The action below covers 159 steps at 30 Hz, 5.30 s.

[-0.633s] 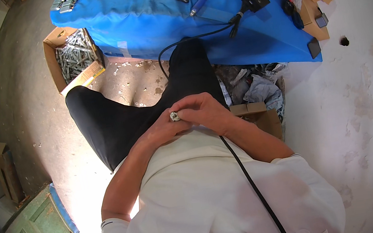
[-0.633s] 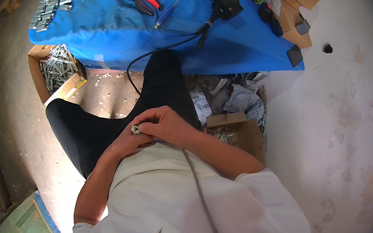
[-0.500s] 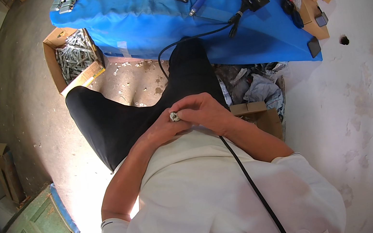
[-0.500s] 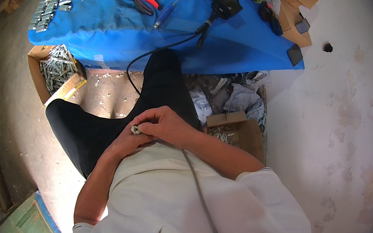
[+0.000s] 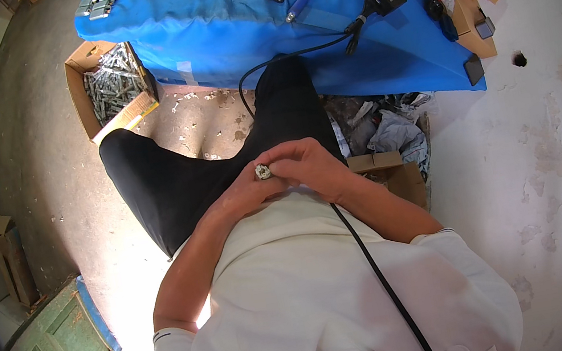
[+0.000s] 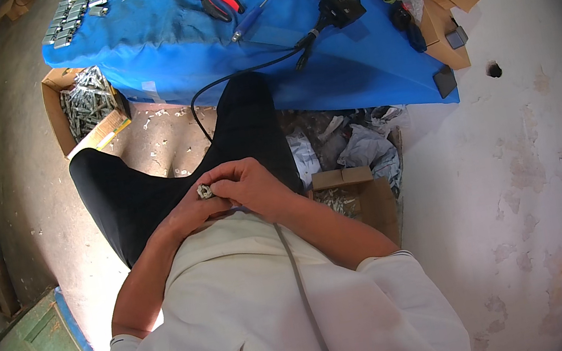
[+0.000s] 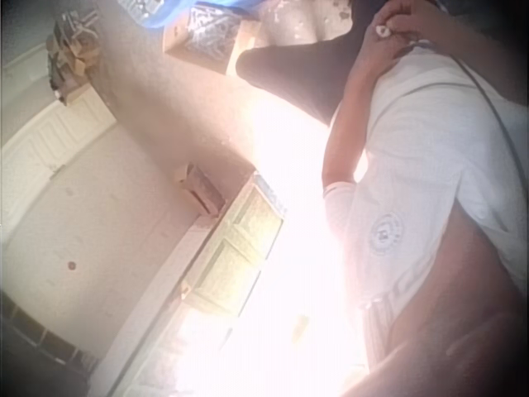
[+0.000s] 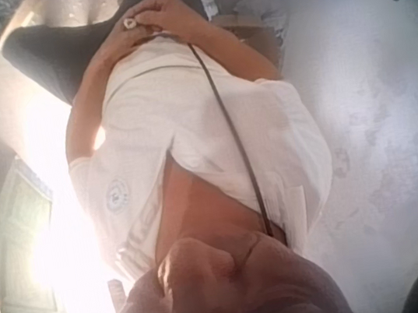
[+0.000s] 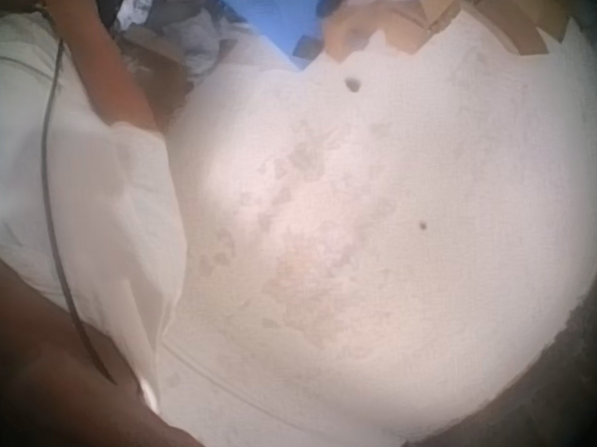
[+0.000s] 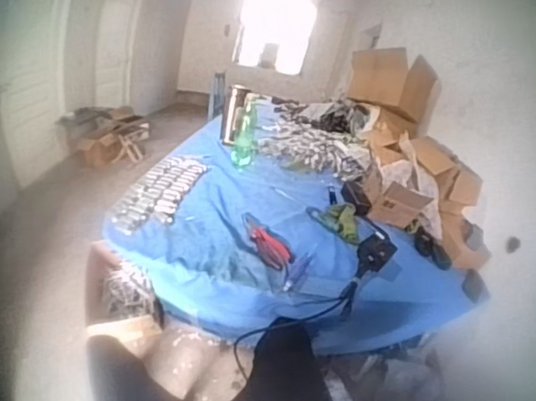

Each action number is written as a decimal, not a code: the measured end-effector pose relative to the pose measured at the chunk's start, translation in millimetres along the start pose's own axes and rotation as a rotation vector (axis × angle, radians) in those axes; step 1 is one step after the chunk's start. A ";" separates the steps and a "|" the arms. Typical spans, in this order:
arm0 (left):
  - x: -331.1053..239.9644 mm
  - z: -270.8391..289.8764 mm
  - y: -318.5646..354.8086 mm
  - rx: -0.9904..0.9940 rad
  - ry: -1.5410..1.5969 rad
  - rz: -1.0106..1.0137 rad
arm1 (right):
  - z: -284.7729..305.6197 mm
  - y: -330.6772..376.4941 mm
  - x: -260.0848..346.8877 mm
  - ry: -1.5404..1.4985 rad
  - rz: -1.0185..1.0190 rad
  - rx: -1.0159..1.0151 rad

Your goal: The person sits on the floor and assembles small metallic cylindrical components using a screwdriver and pliers. They tighten parts with the screwdriver, then use pliers to grip and adjust the assembly, repeating these steps on multiple units arranged on a blue cloth.

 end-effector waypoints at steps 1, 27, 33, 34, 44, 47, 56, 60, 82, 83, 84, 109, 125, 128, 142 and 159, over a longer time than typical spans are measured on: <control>-0.5 -0.1 0.3 0.002 0.000 0.002 | -0.4 0.1 0.6 0.002 0.005 0.004; 17.2 11.8 -9.0 -0.004 0.022 -0.008 | -2.5 -0.4 -3.2 0.109 0.089 -0.039; 11.4 6.2 -6.7 -0.028 -0.050 -0.098 | -2.5 -0.1 -2.6 0.146 0.102 -0.030; 11.1 6.4 -6.6 -0.029 -0.059 -0.102 | -2.7 0.1 -2.0 0.154 0.104 -0.031; 15.4 10.4 -9.5 0.003 -0.049 -0.042 | -3.7 0.9 0.0 0.263 0.145 -0.036; 13.2 8.3 -9.1 0.000 -0.034 -0.058 | -3.9 1.2 0.2 0.272 0.161 -0.030; 15.8 11.7 -12.9 -0.003 -0.077 -0.075 | -2.5 -1.5 -0.7 0.371 0.229 -0.056; 10.6 7.8 -10.5 0.000 -0.055 -0.083 | -1.9 -1.9 -0.9 0.395 0.260 -0.062; 4.7 6.8 -9.6 -0.100 -0.253 0.020 | 11.0 -3.8 -5.9 0.385 0.265 -0.276; 5.9 7.0 -10.1 -0.098 -0.257 0.011 | 10.1 -3.5 -5.9 0.357 0.272 -0.281; 6.7 7.1 -11.0 -0.094 -0.262 0.003 | 9.9 -3.3 -6.0 0.327 0.280 -0.288; 7.4 2.5 -18.1 -0.036 -0.472 -0.044 | 17.5 -1.5 6.8 0.750 0.332 -0.008; 3.2 0.8 -16.0 -0.015 -0.300 0.010 | 19.0 -0.8 4.5 0.566 0.307 -0.008; 3.8 2.3 -17.0 -0.013 -0.294 -0.014 | 18.1 3.0 5.4 0.558 0.335 -0.028; 3.0 4.7 -15.3 -0.131 -0.306 -0.130 | 6.8 9.7 9.5 0.640 0.424 -0.193; 8.9 7.5 -18.9 -0.124 -0.392 -0.033 | 18.3 -3.1 3.3 0.430 0.258 -0.008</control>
Point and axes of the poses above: each hand's wrist, its own y-axis away from the middle knuckle, its own z-axis out of the back of the hand, x = y × z, the point moved 4 cm from there along -y, towards the middle knuckle, and after that the axes turned 7 degrees about x, right-handed, at the moved point
